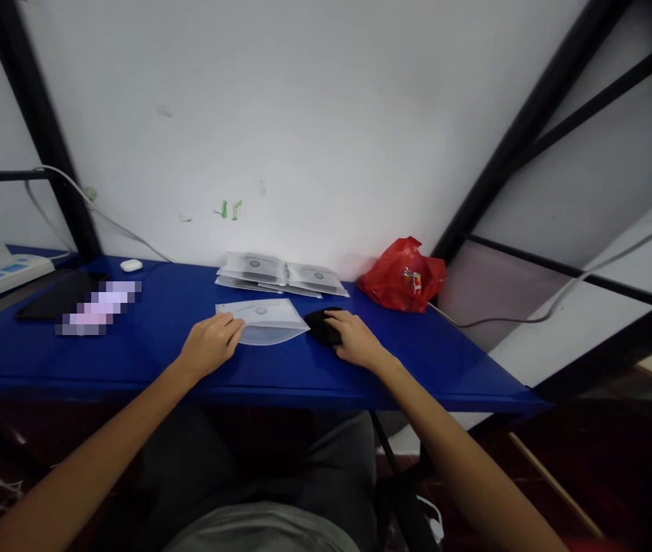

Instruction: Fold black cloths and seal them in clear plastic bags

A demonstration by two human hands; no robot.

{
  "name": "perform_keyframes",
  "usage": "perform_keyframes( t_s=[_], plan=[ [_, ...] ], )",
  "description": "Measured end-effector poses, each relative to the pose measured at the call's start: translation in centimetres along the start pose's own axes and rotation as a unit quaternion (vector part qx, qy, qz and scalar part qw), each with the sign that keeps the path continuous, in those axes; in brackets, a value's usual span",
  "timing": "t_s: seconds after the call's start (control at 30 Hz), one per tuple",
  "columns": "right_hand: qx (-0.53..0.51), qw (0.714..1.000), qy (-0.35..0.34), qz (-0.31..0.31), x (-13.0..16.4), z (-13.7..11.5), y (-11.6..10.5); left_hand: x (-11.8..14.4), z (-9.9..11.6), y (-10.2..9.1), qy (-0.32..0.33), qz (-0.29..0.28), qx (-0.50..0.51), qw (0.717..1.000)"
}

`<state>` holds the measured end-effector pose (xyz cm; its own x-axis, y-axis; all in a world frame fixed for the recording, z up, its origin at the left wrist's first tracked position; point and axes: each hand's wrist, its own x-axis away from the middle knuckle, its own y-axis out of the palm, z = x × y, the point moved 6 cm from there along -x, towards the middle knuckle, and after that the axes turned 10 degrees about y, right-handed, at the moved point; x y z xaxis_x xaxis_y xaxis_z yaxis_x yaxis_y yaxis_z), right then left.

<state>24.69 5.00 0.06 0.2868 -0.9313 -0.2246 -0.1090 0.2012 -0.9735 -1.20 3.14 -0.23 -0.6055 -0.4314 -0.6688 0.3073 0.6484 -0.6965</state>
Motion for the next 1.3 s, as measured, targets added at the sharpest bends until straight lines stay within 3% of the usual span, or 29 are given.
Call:
perform_keyframes(
  t_s=[0.37,0.5,0.6,0.73,0.8,0.97,1.1,1.3],
  plan=[
    [-0.02,0.998,0.06,-0.022,-0.2,0.0,0.5,-2.6,1.2,-0.7,-0.036,-0.174,-0.013,0.984],
    [-0.073,0.996,0.041,-0.018,1.3,-0.6,-0.7,-3.3,0.6,-1.2,-0.055,-0.198,-0.043,0.978],
    [-0.134,0.99,0.024,0.026,2.5,-1.1,-2.7,-3.4,0.1,-1.1,-0.07,-0.217,-0.043,0.973],
    [-0.187,0.969,0.032,0.158,3.7,-2.4,-5.5,-3.4,0.9,-0.8,-0.069,-0.217,-0.031,0.973],
    [-0.201,0.961,0.003,0.188,3.9,-4.0,-5.8,-3.5,1.8,-0.6,-0.06,-0.212,-0.025,0.975],
    [-0.196,0.963,-0.131,0.133,3.6,-8.2,-3.6,-4.0,2.9,-1.0,-0.062,-0.189,0.008,0.98],
    [-0.148,0.977,-0.137,0.074,3.3,-8.8,-1.7,-4.4,1.9,-1.7,-0.101,-0.156,0.029,0.982],
    [-0.122,0.982,-0.129,0.068,3.1,-8.6,-1.0,-4.6,1.7,-1.6,-0.099,-0.143,0.073,0.982]
  ],
)
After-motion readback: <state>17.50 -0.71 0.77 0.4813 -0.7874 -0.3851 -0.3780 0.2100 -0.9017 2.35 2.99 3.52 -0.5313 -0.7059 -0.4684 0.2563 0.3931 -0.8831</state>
